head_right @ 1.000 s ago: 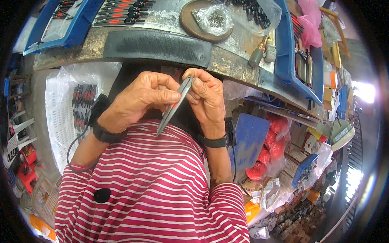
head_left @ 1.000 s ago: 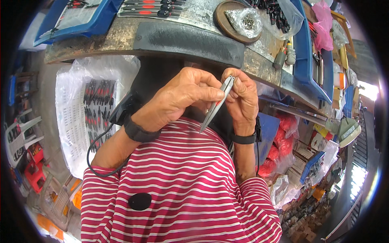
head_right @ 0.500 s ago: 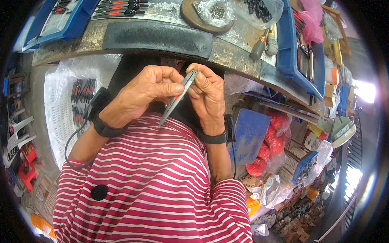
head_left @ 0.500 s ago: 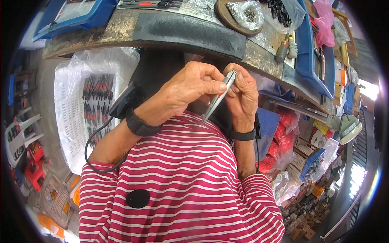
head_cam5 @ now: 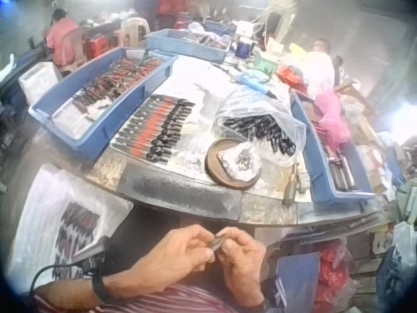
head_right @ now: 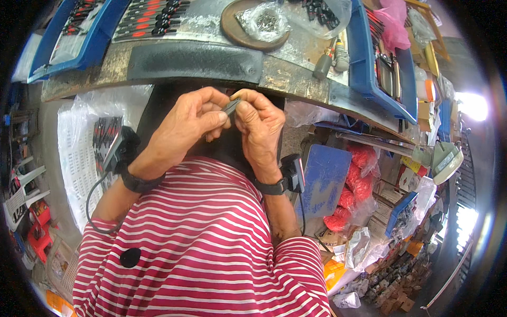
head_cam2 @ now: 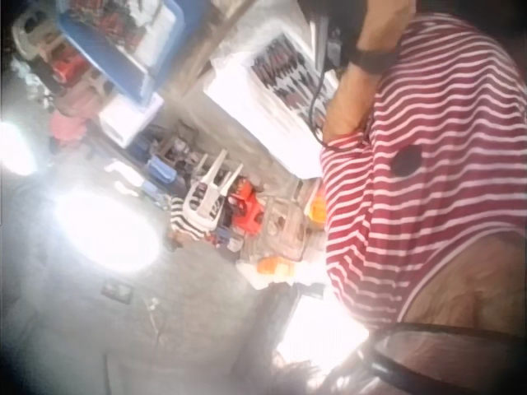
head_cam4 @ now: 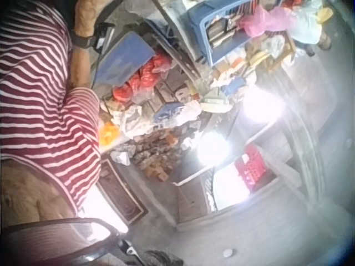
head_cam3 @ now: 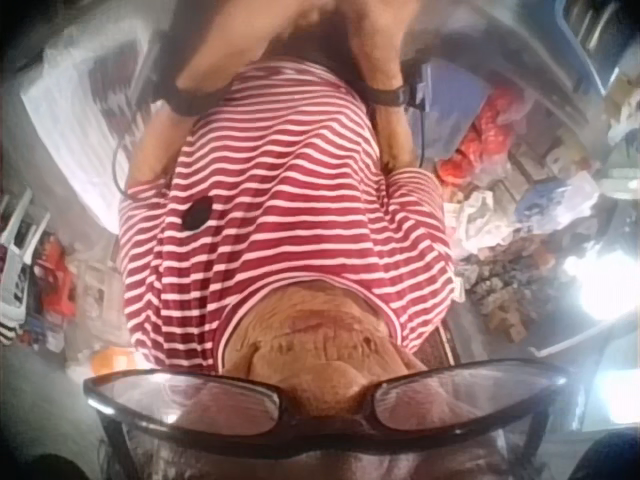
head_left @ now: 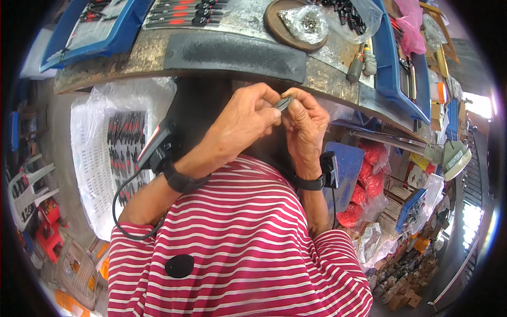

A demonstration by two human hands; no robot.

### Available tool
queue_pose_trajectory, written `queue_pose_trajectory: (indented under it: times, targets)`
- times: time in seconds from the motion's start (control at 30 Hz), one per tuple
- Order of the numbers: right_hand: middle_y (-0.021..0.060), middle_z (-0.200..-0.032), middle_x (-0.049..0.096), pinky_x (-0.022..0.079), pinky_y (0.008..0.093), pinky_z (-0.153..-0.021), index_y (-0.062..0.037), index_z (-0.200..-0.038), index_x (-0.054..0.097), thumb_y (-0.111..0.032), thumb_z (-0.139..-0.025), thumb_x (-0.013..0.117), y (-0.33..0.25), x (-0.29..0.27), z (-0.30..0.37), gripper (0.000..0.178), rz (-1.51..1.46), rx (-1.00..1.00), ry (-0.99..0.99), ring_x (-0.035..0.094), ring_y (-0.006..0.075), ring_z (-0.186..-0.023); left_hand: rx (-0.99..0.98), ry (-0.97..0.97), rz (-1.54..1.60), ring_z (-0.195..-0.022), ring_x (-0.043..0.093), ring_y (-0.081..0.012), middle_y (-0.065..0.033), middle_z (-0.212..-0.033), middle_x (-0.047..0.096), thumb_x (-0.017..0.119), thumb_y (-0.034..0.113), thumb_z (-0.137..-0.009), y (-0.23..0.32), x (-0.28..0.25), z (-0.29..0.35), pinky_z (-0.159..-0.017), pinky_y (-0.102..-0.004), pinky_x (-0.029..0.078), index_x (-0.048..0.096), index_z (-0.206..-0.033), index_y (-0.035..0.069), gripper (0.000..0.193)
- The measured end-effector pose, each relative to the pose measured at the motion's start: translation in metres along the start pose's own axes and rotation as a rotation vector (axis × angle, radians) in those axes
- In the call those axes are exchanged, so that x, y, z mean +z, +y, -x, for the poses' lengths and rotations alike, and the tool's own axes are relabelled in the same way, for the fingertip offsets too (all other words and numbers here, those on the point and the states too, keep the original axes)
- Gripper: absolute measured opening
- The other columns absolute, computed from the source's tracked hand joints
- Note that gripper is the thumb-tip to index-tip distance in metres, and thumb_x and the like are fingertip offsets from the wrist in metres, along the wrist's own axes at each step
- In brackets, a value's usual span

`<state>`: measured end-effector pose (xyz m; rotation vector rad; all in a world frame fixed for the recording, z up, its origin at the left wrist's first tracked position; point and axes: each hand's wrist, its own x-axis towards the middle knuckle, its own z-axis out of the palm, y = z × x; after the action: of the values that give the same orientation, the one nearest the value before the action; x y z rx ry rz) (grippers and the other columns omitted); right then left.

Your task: The person assembles small keychains by inserting metal pins into black plastic casings. They repeatedly pick up a casing, insert a pin, and place the finished unit into a blue tray. The process is repeated for several units throughout the clip.

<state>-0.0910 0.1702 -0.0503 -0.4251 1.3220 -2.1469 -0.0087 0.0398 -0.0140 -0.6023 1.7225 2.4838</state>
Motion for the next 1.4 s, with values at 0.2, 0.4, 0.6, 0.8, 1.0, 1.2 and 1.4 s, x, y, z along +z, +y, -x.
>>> queue_pose_trajectory:
  times: [0.2,0.4,0.6,0.8,1.0,1.2,1.4]
  targets:
    - [-0.0036,-0.073,0.054,0.028,0.0163,-0.050,0.0030,-0.100,0.062,-0.008,-0.090,0.061,0.004,0.015,0.002,0.015,-0.022,-0.042,0.070,0.038,0.0012,-0.056,0.247,0.223,-0.307,-0.068,0.052,-0.0044,-0.0031,-0.079,0.060,0.059,0.005,-0.087,-0.008,0.010,-0.002,-0.056,-0.0192,0.041,0.055,-0.096,-0.003,0.013]
    - [-0.0023,-0.073,0.054,0.030,0.0171,-0.050,0.0037,-0.100,0.062,-0.007,-0.089,0.061,0.003,0.022,0.006,0.015,-0.003,-0.072,0.061,0.040,0.0023,-0.057,0.493,0.335,-0.625,-0.070,0.061,-0.0393,-0.0200,-0.077,0.063,0.062,0.011,-0.081,-0.012,0.006,0.006,-0.059,-0.0428,0.047,0.057,-0.091,0.000,0.016]
    - [0.0011,-0.070,0.055,0.032,0.0183,-0.049,0.0047,-0.102,0.061,-0.011,-0.092,0.058,-0.006,0.021,0.006,0.019,-0.069,0.034,-0.011,0.042,0.0045,-0.057,0.682,0.354,-0.802,-0.066,0.062,-0.0347,-0.0165,-0.077,0.062,0.064,0.004,-0.078,-0.007,-0.003,0.010,-0.055,-0.0372,0.047,0.058,-0.091,0.001,0.015]
    - [0.0015,-0.065,0.053,0.030,0.0189,-0.046,0.0033,-0.095,0.061,-0.016,-0.095,0.054,-0.011,0.021,0.005,0.021,-0.046,0.129,-0.053,0.040,0.0045,-0.052,0.794,0.337,-0.922,-0.063,0.061,-0.0298,-0.0113,-0.074,0.058,0.067,0.003,-0.073,-0.002,-0.011,0.009,-0.051,-0.0357,0.046,0.056,-0.087,0.004,0.018]
    - [-0.0019,-0.063,0.050,0.028,0.0184,-0.045,-0.0005,-0.084,0.059,-0.016,-0.094,0.056,-0.016,0.023,0.002,0.019,0.071,0.238,-0.038,0.037,0.0026,-0.050,0.821,0.285,-1.030,-0.062,0.059,-0.0265,-0.0095,-0.070,0.053,0.066,0.005,-0.073,-0.005,-0.015,0.011,-0.049,-0.0353,0.045,0.053,-0.084,0.005,0.018]
    - [-0.0047,-0.058,0.049,0.030,0.0181,-0.043,-0.0029,-0.074,0.057,-0.016,-0.092,0.058,-0.017,0.033,0.000,0.022,0.301,0.156,0.044,0.039,0.0008,-0.049,0.839,0.269,-1.131,-0.063,0.058,-0.0238,-0.0088,-0.072,0.051,0.062,0.010,-0.078,-0.001,-0.014,0.010,-0.050,-0.0330,0.045,0.053,-0.087,0.004,0.014]
    - [-0.0048,-0.059,0.048,0.025,0.0186,-0.041,-0.0020,-0.077,0.059,-0.016,-0.090,0.062,-0.043,0.029,-0.020,0.019,0.439,0.155,-0.063,0.035,0.0015,-0.047,0.863,0.271,-1.044,-0.064,0.059,-0.0258,-0.0102,-0.075,0.054,0.066,0.004,-0.075,0.010,-0.016,0.005,-0.052,-0.0332,0.045,0.057,-0.095,0.000,0.023]
